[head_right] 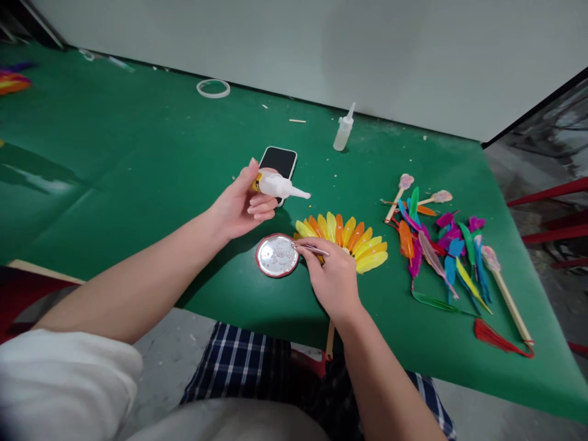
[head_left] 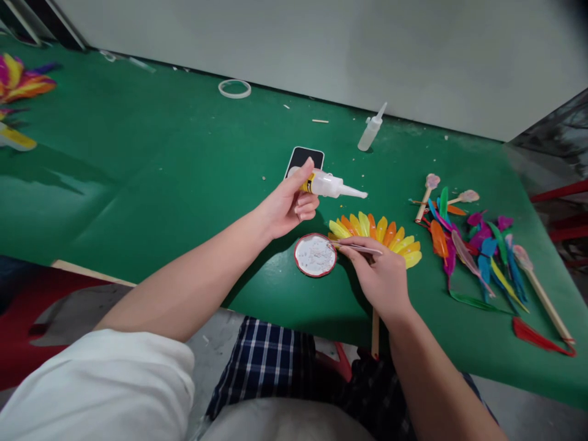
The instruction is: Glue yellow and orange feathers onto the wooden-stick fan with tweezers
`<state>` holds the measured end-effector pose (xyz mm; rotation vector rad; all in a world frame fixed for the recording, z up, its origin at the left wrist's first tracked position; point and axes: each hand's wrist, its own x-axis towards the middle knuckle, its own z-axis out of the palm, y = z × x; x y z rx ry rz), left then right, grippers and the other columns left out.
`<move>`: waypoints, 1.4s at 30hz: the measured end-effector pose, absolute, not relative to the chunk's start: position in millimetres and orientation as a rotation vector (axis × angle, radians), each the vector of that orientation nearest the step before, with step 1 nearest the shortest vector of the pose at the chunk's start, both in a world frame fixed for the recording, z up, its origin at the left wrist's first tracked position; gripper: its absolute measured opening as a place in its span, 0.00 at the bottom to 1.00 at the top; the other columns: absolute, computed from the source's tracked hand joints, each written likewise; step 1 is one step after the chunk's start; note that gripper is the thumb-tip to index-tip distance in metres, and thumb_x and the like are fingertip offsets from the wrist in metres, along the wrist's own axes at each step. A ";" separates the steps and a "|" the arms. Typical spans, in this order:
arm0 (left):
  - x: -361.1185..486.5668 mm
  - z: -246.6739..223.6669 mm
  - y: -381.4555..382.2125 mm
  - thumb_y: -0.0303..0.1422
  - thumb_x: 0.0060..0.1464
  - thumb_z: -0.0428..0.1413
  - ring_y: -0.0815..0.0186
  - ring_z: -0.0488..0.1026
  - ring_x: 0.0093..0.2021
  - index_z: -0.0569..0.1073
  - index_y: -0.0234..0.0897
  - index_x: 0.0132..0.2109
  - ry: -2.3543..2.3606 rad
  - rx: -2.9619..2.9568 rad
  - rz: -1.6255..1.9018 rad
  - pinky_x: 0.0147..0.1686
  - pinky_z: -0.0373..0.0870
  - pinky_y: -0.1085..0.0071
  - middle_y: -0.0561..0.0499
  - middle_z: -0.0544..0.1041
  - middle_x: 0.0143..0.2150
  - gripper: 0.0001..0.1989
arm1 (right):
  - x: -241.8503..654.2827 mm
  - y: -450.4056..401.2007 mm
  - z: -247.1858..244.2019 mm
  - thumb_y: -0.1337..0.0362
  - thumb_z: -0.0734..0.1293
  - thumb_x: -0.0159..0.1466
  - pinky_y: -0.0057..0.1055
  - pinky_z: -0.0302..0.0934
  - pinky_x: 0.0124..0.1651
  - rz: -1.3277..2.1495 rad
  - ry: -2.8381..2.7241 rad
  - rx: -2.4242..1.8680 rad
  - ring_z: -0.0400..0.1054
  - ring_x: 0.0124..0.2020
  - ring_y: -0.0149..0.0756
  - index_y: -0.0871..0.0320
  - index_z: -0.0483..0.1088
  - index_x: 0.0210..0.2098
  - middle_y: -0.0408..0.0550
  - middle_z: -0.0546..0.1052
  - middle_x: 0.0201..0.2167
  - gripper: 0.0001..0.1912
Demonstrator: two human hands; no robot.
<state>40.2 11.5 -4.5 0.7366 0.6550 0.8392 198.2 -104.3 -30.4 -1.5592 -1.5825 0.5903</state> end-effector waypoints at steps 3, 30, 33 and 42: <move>37.4 -4.6 11.1 0.49 0.50 0.55 0.82 0.50 0.12 0.70 0.35 0.33 0.577 0.714 0.808 0.11 0.46 0.83 0.61 0.52 0.16 0.18 | 198.1 -104.5 -28.7 0.62 0.66 0.60 0.33 0.67 0.42 0.640 -1.518 -1.558 0.74 0.36 0.36 0.53 0.75 0.33 0.42 0.80 0.33 0.06; 36.9 -13.2 9.9 0.50 0.48 0.54 0.77 0.51 0.12 0.60 0.37 0.20 0.861 1.081 1.077 0.12 0.53 0.77 0.60 0.53 0.10 0.23 | 216.0 -91.6 -19.6 0.62 0.75 0.48 0.24 0.70 0.31 1.172 -0.553 -1.025 0.73 0.25 0.29 0.59 0.74 0.28 0.44 0.78 0.22 0.11; 38.7 -11.0 8.6 0.50 0.50 0.51 0.76 0.52 0.12 0.56 0.38 0.19 0.951 1.102 1.168 0.12 0.52 0.76 0.59 0.52 0.10 0.24 | 209.1 -93.2 -20.9 0.62 0.75 0.49 0.24 0.70 0.31 1.222 -0.553 -1.015 0.73 0.25 0.28 0.59 0.74 0.28 0.44 0.78 0.23 0.10; 44.8 -4.4 0.5 0.50 0.49 0.51 0.76 0.51 0.11 0.55 0.38 0.19 1.047 1.078 1.216 0.12 0.49 0.76 0.60 0.52 0.10 0.23 | 202.7 -97.2 -18.9 0.62 0.74 0.50 0.27 0.71 0.33 1.267 -0.565 -1.037 0.73 0.25 0.30 0.59 0.74 0.29 0.45 0.78 0.23 0.09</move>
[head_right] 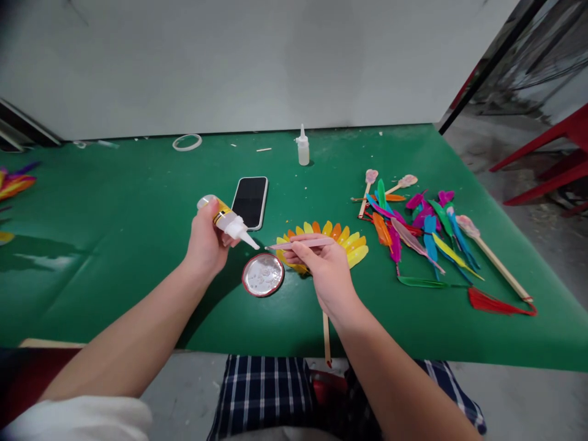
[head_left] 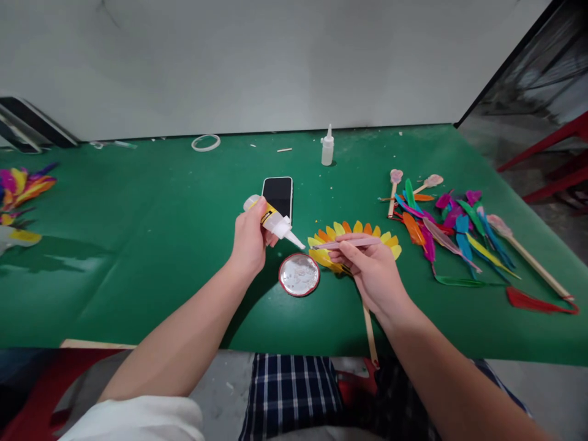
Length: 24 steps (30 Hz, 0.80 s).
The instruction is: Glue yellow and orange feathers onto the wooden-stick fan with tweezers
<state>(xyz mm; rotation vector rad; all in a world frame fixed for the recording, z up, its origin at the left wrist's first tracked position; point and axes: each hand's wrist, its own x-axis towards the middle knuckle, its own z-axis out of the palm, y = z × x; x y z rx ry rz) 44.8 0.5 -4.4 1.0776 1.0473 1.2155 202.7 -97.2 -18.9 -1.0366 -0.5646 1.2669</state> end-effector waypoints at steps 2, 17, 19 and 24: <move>45.7 -4.2 -1.0 0.49 0.49 0.52 0.76 0.52 0.11 0.56 0.39 0.19 1.037 1.061 1.227 0.11 0.49 0.76 0.60 0.52 0.10 0.22 | 202.4 -97.2 -18.9 0.62 0.74 0.50 0.28 0.71 0.33 1.267 -0.573 -1.031 0.73 0.26 0.30 0.59 0.74 0.29 0.45 0.78 0.24 0.09; 45.1 -5.1 -3.6 0.46 0.50 0.50 0.76 0.53 0.10 0.56 0.39 0.19 1.062 1.109 1.243 0.11 0.48 0.75 0.59 0.54 0.09 0.20 | 199.5 -96.9 -20.8 0.63 0.73 0.51 0.26 0.71 0.32 1.266 -0.626 -1.054 0.72 0.24 0.28 0.59 0.75 0.28 0.43 0.78 0.25 0.07; 44.9 -5.2 -3.7 0.46 0.50 0.51 0.76 0.52 0.10 0.57 0.39 0.19 1.053 1.113 1.248 0.11 0.48 0.75 0.59 0.54 0.09 0.20 | 199.4 -96.7 -21.0 0.63 0.73 0.51 0.25 0.70 0.32 1.264 -0.624 -1.039 0.73 0.25 0.28 0.59 0.75 0.28 0.43 0.77 0.25 0.07; 44.9 -6.1 -3.5 0.48 0.49 0.50 0.76 0.52 0.10 0.57 0.39 0.19 1.087 1.141 1.238 0.11 0.48 0.75 0.59 0.54 0.09 0.22 | 199.1 -96.9 -22.0 0.63 0.73 0.51 0.27 0.71 0.32 1.266 -0.634 -1.057 0.73 0.24 0.29 0.59 0.74 0.29 0.43 0.78 0.24 0.08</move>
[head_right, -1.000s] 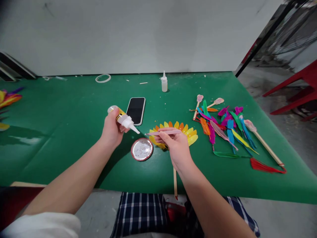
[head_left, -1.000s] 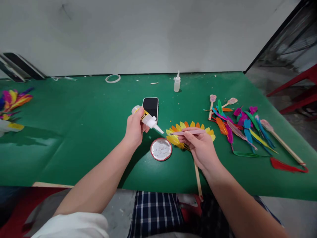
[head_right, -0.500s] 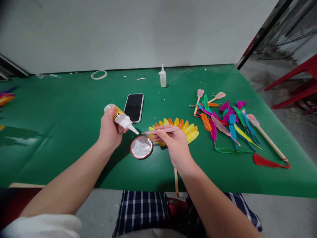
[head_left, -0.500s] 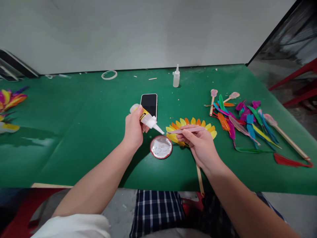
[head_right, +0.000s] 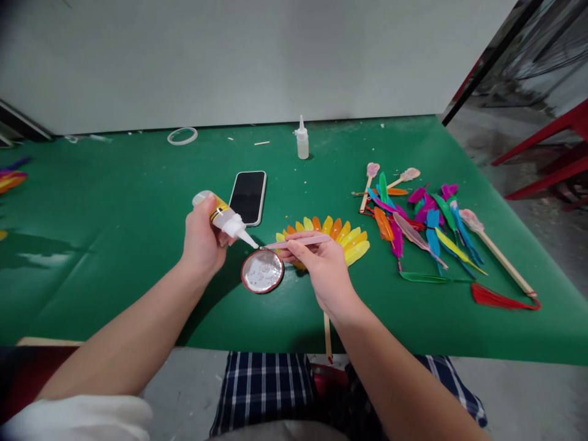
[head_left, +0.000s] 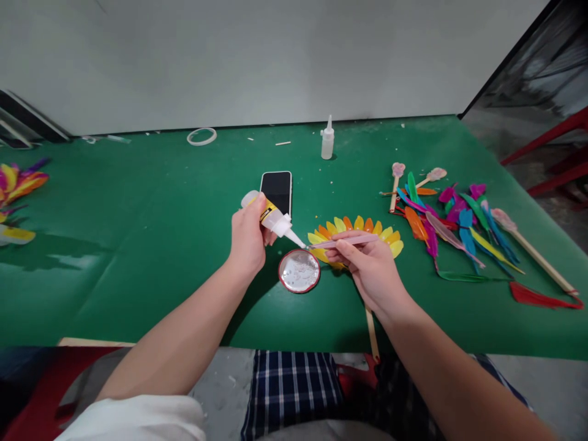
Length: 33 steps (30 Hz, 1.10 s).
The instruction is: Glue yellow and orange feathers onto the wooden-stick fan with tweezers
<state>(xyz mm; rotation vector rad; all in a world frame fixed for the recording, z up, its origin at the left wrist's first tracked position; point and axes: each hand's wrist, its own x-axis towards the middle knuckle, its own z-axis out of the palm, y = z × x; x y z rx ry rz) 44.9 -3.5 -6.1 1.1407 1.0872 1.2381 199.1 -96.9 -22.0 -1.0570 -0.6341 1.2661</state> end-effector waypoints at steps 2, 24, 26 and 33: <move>44.9 -6.5 -3.2 0.49 0.49 0.50 0.76 0.53 0.10 0.57 0.39 0.19 1.106 1.145 1.232 0.11 0.48 0.75 0.59 0.54 0.09 0.22 | 199.1 -97.2 -22.2 0.63 0.73 0.51 0.27 0.71 0.33 1.272 -0.633 -1.056 0.73 0.25 0.29 0.59 0.74 0.29 0.44 0.78 0.24 0.08; 45.4 -10.4 -1.6 0.47 0.50 0.51 0.75 0.53 0.10 0.55 0.39 0.18 1.070 1.157 1.238 0.11 0.48 0.75 0.59 0.53 0.09 0.22 | 198.6 -97.3 -20.6 0.63 0.74 0.50 0.27 0.71 0.32 1.257 -0.609 -1.045 0.73 0.25 0.29 0.58 0.75 0.27 0.43 0.77 0.26 0.07; 45.5 -10.5 -1.5 0.47 0.50 0.51 0.75 0.53 0.10 0.56 0.39 0.18 1.056 1.141 1.238 0.11 0.48 0.75 0.59 0.53 0.09 0.22 | 198.6 -97.4 -20.5 0.64 0.73 0.51 0.26 0.71 0.32 1.263 -0.609 -1.030 0.73 0.25 0.28 0.58 0.75 0.28 0.43 0.77 0.26 0.06; 46.0 -11.3 -0.4 0.47 0.50 0.52 0.75 0.53 0.11 0.56 0.39 0.18 1.075 1.116 1.226 0.11 0.48 0.75 0.59 0.53 0.09 0.22 | 199.4 -97.1 -20.3 0.64 0.73 0.51 0.26 0.70 0.32 1.259 -0.606 -1.031 0.72 0.25 0.28 0.58 0.75 0.28 0.43 0.77 0.24 0.06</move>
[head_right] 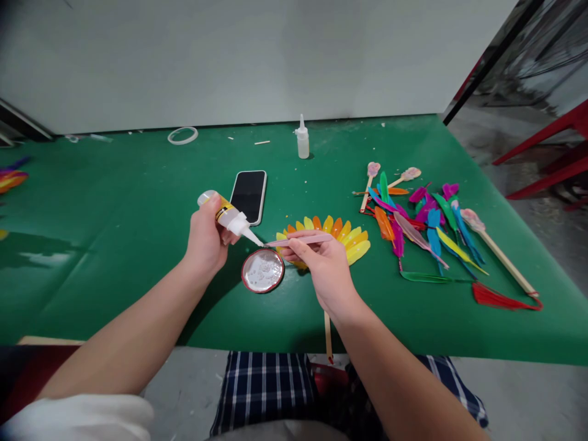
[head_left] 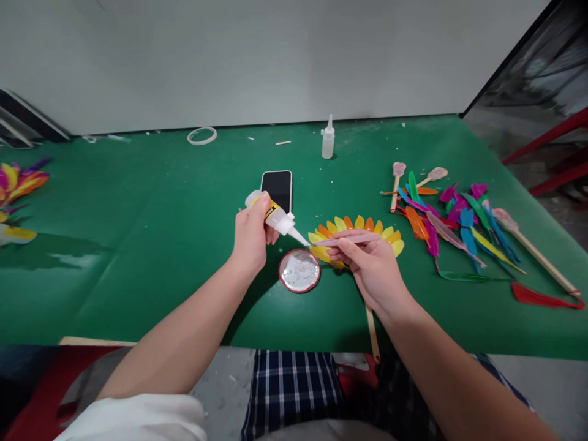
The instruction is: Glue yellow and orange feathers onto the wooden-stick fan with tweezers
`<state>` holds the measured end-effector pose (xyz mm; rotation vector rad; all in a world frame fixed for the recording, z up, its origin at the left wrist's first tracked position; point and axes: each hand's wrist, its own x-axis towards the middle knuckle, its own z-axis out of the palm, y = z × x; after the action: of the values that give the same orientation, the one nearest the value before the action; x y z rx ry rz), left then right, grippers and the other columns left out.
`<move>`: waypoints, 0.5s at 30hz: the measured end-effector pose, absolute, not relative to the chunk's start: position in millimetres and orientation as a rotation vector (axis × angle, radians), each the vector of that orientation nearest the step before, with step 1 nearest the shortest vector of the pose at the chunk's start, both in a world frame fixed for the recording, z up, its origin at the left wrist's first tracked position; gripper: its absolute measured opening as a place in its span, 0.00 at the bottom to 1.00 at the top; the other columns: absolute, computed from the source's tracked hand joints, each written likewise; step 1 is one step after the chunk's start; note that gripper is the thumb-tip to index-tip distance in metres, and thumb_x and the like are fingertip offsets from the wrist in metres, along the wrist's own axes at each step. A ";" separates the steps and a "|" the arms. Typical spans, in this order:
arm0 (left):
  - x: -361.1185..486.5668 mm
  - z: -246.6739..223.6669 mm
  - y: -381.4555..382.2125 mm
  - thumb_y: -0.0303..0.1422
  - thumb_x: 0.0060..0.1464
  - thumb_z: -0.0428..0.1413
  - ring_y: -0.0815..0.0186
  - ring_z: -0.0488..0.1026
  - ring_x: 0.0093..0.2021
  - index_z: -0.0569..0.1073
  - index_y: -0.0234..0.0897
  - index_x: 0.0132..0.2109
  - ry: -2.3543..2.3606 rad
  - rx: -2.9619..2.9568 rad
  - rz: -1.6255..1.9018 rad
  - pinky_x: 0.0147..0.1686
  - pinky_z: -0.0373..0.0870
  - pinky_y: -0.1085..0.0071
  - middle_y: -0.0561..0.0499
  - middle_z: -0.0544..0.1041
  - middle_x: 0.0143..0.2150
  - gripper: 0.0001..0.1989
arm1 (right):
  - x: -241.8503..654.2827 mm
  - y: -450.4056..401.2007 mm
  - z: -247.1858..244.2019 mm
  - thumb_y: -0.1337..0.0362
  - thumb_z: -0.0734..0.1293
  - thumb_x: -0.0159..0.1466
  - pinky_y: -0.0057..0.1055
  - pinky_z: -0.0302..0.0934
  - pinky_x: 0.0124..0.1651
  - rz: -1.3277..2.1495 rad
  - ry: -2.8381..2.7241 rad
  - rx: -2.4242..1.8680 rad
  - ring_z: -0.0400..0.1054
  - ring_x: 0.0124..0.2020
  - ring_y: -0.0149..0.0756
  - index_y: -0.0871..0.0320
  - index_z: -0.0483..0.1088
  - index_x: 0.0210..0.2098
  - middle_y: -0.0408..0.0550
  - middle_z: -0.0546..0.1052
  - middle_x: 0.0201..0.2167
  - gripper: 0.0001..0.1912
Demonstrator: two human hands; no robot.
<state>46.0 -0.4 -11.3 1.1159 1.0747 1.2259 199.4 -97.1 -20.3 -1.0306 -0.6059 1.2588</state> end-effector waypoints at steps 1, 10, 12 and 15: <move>45.8 -11.7 -0.4 0.47 0.50 0.52 0.75 0.53 0.11 0.56 0.39 0.18 1.073 1.122 1.225 0.11 0.48 0.75 0.59 0.53 0.09 0.22 | 199.6 -97.0 -19.9 0.64 0.73 0.51 0.26 0.70 0.32 1.257 -0.604 -1.029 0.72 0.25 0.28 0.58 0.75 0.28 0.43 0.77 0.24 0.06; 44.5 -12.6 -0.7 0.48 0.48 0.53 0.76 0.55 0.11 0.59 0.37 0.19 0.985 1.107 1.120 0.12 0.51 0.77 0.58 0.56 0.10 0.22 | 204.0 -95.9 -20.9 0.63 0.74 0.51 0.26 0.70 0.33 1.219 -0.567 -1.032 0.73 0.26 0.29 0.58 0.75 0.29 0.44 0.78 0.24 0.08; 44.4 -9.9 -0.7 0.49 0.47 0.53 0.77 0.55 0.12 0.62 0.36 0.21 0.910 1.061 1.037 0.12 0.53 0.78 0.58 0.58 0.12 0.22 | 206.5 -94.8 -21.5 0.63 0.74 0.50 0.27 0.70 0.33 1.174 -0.577 -1.066 0.73 0.26 0.29 0.58 0.75 0.29 0.45 0.78 0.25 0.08; 43.0 -5.2 -0.1 0.49 0.47 0.53 0.78 0.56 0.13 0.69 0.34 0.26 0.806 0.992 0.916 0.12 0.56 0.78 0.57 0.62 0.15 0.20 | 211.0 -93.4 -21.1 0.62 0.74 0.50 0.30 0.71 0.35 1.115 -0.606 -1.136 0.74 0.28 0.32 0.58 0.74 0.28 0.46 0.79 0.26 0.08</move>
<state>43.0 -0.1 -5.2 0.9918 0.8057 0.9158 211.0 -93.4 -21.1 -1.1358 -0.6058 1.1146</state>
